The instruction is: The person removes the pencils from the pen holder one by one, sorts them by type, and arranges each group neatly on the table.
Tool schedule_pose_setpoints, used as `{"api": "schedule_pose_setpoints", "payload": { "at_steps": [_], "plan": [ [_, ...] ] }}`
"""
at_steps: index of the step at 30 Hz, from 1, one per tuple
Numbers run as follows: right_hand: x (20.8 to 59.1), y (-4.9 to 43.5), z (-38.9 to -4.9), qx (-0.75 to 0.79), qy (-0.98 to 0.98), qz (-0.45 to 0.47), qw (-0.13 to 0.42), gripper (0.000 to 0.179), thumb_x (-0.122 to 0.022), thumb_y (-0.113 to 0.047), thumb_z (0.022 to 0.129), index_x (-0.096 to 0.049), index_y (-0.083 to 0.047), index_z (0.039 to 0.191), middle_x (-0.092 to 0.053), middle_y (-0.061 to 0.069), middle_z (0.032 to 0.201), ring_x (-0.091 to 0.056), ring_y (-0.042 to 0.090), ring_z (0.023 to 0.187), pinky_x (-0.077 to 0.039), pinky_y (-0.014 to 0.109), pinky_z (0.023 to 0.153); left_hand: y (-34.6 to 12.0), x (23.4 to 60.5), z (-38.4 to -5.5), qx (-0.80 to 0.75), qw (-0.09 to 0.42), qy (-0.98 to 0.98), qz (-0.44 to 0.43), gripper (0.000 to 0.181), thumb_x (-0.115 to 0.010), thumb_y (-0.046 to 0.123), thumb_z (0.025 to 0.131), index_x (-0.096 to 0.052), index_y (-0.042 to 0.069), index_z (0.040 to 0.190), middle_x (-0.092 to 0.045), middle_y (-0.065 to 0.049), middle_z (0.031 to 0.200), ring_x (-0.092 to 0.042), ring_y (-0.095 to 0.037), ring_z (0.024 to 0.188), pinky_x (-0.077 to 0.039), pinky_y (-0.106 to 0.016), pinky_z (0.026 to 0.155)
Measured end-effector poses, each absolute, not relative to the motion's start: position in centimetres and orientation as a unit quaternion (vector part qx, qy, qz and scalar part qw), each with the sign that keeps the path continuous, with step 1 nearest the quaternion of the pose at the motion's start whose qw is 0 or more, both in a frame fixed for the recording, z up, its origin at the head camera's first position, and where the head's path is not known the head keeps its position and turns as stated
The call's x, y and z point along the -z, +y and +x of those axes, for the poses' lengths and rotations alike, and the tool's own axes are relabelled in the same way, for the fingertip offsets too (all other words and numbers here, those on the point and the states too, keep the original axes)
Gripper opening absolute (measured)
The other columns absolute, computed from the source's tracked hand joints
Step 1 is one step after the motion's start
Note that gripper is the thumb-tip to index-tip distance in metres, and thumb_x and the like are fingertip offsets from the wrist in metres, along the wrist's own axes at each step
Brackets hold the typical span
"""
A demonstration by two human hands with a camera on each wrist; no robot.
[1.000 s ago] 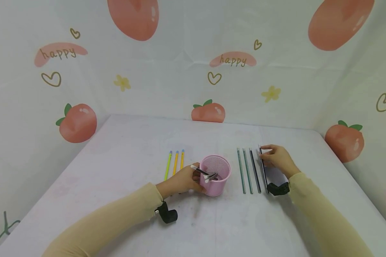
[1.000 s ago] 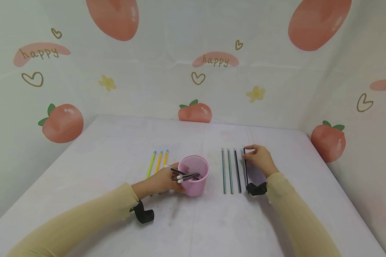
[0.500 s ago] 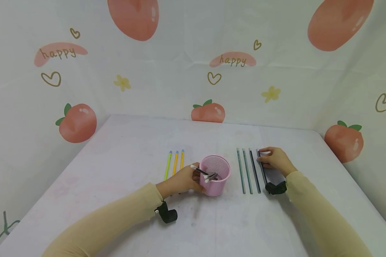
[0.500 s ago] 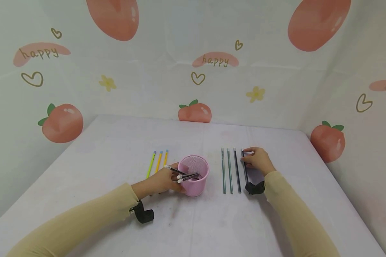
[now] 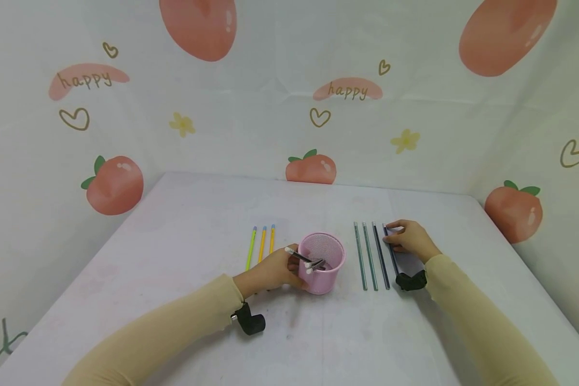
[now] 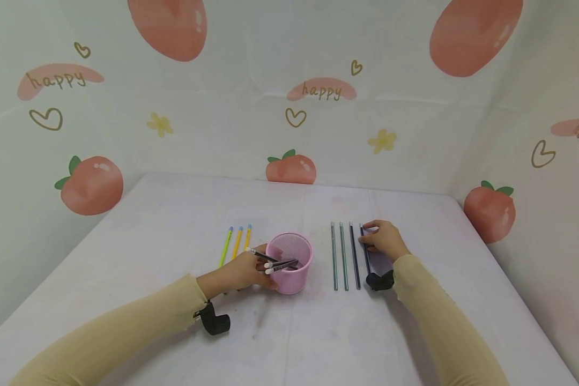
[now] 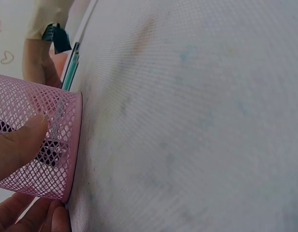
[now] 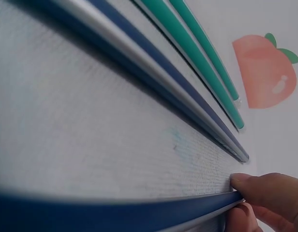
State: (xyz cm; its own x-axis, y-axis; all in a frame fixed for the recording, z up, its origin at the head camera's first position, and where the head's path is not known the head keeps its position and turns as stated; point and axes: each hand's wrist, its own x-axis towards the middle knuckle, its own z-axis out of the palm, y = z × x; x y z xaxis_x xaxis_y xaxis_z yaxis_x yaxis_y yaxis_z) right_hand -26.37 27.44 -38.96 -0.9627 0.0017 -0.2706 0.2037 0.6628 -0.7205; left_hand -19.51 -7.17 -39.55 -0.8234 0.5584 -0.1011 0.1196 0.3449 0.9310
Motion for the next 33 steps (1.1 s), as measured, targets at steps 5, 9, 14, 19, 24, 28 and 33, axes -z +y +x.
{"api": "schedule_pose_setpoints", "payload": {
  "at_steps": [5, 9, 14, 19, 24, 28, 33],
  "plan": [
    [39.0, 27.4, -26.4, 0.403, 0.905, 0.058, 0.125, 0.057, -0.069, -0.014, 0.089, -0.045, 0.005, 0.137, -0.053, 0.029, 0.125, -0.062, 0.016, 0.085, -0.058, 0.022, 0.071, -7.1, 39.5, -19.4, -0.526, 0.205, 0.798, 0.212, 0.071, -0.081, -0.004, 0.070, -0.047, -0.001, 0.132, -0.058, -0.014, 0.130, -0.057, -0.028, 0.121, -0.050, -0.034, 0.102],
    [38.9, 27.4, -26.3, 0.404, 0.904, 0.058, 0.125, 0.057, -0.069, -0.014, 0.089, -0.045, 0.006, 0.137, -0.053, 0.029, 0.126, -0.062, 0.015, 0.084, -0.058, 0.021, 0.071, -7.1, 39.4, -19.4, -0.523, 0.206, 0.801, 0.206, 0.070, -0.081, -0.005, 0.070, -0.048, -0.001, 0.131, -0.059, -0.014, 0.128, -0.059, -0.027, 0.119, -0.051, -0.034, 0.101],
    [38.7, 27.4, -26.2, 0.415, 0.899, 0.055, 0.129, 0.058, -0.070, -0.013, 0.089, -0.045, 0.008, 0.137, -0.053, 0.030, 0.126, -0.061, 0.011, 0.081, -0.059, 0.022, 0.070, -7.0, 39.5, -19.4, -0.526, 0.208, 0.800, 0.201, 0.069, -0.081, -0.005, 0.070, -0.048, 0.000, 0.131, -0.060, -0.014, 0.127, -0.059, -0.027, 0.119, -0.051, -0.034, 0.100],
    [38.7, 27.5, -26.1, 0.431, 0.891, 0.053, 0.132, 0.061, -0.071, -0.014, 0.088, -0.044, 0.009, 0.137, -0.053, 0.030, 0.125, -0.061, 0.007, 0.078, -0.059, 0.023, 0.070, -7.0, 39.5, -19.4, -0.529, 0.211, 0.798, 0.201, 0.067, -0.080, -0.005, 0.070, -0.048, -0.001, 0.129, -0.060, -0.014, 0.128, -0.058, -0.028, 0.120, -0.051, -0.034, 0.100],
    [38.9, 27.8, -26.2, 0.449, 0.882, 0.053, 0.129, 0.064, -0.071, -0.015, 0.088, -0.042, 0.009, 0.139, -0.053, 0.030, 0.126, -0.061, 0.005, 0.077, -0.059, 0.023, 0.070, -7.0, 39.5, -19.5, -0.534, 0.214, 0.792, 0.204, 0.066, -0.081, -0.004, 0.071, -0.048, -0.001, 0.128, -0.059, -0.014, 0.129, -0.058, -0.028, 0.121, -0.051, -0.033, 0.100],
    [38.4, 27.9, -25.9, 0.458, 0.880, 0.046, 0.117, 0.062, -0.068, -0.016, 0.090, -0.040, 0.008, 0.140, -0.054, 0.030, 0.128, -0.063, 0.004, 0.078, -0.058, 0.020, 0.071, -7.1, 39.7, -19.6, -0.537, 0.217, 0.790, 0.203, 0.068, -0.081, -0.003, 0.071, -0.047, 0.000, 0.131, -0.059, -0.014, 0.130, -0.058, -0.027, 0.122, -0.051, -0.033, 0.100],
    [36.7, 27.4, -25.2, 0.492, 0.866, 0.010, 0.087, 0.058, -0.063, -0.016, 0.094, -0.039, 0.007, 0.142, -0.054, 0.027, 0.125, -0.066, 0.008, 0.091, -0.057, 0.020, 0.081, -7.2, 39.7, -19.6, -0.535, 0.213, 0.792, 0.201, 0.071, -0.081, -0.002, 0.071, -0.047, 0.000, 0.132, -0.059, -0.013, 0.130, -0.057, -0.027, 0.122, -0.050, -0.033, 0.101]
  ]
}}
